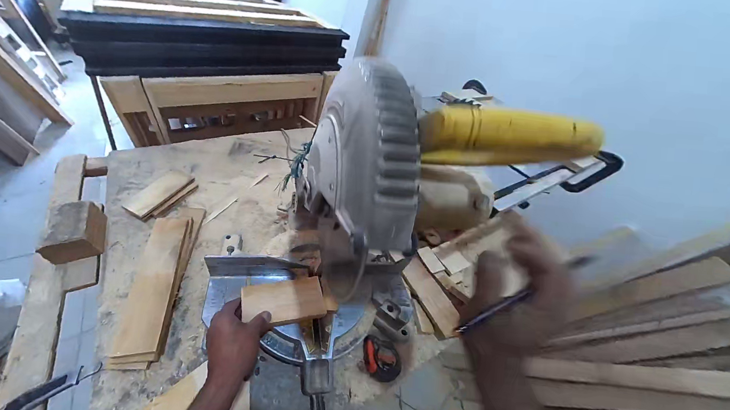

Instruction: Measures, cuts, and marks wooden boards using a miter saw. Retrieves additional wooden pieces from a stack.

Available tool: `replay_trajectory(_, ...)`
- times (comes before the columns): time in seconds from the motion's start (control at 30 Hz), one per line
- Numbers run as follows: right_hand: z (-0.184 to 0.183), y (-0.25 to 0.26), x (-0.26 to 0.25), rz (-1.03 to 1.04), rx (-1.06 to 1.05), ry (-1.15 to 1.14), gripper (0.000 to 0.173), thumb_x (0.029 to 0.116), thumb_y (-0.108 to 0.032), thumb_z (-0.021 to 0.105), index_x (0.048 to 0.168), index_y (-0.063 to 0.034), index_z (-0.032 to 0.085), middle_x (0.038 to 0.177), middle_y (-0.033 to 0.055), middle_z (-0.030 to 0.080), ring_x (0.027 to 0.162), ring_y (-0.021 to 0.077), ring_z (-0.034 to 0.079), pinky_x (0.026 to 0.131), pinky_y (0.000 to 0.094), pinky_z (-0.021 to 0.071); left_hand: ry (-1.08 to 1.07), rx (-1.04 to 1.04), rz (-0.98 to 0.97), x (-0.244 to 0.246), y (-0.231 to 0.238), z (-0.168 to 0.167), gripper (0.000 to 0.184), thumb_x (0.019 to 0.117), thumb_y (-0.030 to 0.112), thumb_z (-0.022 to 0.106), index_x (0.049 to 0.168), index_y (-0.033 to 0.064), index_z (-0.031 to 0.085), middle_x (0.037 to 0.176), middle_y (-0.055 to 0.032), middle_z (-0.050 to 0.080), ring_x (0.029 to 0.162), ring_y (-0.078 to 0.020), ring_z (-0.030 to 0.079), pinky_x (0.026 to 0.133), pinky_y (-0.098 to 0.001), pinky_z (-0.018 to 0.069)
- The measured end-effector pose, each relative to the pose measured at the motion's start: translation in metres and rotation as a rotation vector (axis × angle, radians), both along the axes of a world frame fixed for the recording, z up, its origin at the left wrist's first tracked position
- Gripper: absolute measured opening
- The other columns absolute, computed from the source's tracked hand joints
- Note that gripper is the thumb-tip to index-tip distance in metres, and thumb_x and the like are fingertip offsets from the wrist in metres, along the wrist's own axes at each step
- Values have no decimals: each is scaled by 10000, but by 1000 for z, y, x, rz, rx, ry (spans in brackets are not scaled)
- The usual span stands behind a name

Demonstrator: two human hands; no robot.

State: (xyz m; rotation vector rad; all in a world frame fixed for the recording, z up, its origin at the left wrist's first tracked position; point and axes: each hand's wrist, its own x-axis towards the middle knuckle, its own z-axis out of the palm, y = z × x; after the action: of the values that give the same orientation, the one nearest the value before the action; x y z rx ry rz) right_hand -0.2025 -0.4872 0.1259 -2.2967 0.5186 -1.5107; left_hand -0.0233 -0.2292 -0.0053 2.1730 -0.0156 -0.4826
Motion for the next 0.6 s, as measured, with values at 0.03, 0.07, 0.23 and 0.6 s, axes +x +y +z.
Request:
replay_trajectory(0.03,-39,7,5,-24,229,137,348,1014,-227,617,1245,33,627,1241,160,673,1097,220,667,943,430,561,44,-75,30,-2,1,-1,538,841,254,821,1293,27,637,1135,-118,718,1051,-236,691,959,-466,555)
replay_trajectory(0.07,-74,13,15,-8,405,313,352,1018,-241,616,1249,24,638,1135,168,693,977,258,692,862,476,584,110,-165,62,-1,5,0,570,850,205,822,1328,-2,590,1138,-139,713,1022,-233,701,925,-444,579)
replay_trajectory(0.23,-167,39,74,111,511,813,544,942,-503,697,1268,-70,662,1114,200,696,1055,402,666,925,636,526,326,-372,264,-5,81,18,568,944,135,729,1448,60,478,1057,-173,681,773,-229,664,694,-376,573)
replay_trajectory(0.6,-167,24,55,152,462,741,333,905,-220,778,1185,-73,674,1030,158,667,922,342,656,795,567,556,-18,268,156,-80,178,-23,807,748,270,888,1437,54,529,1271,-190,630,1116,-348,641,935,-541,550)
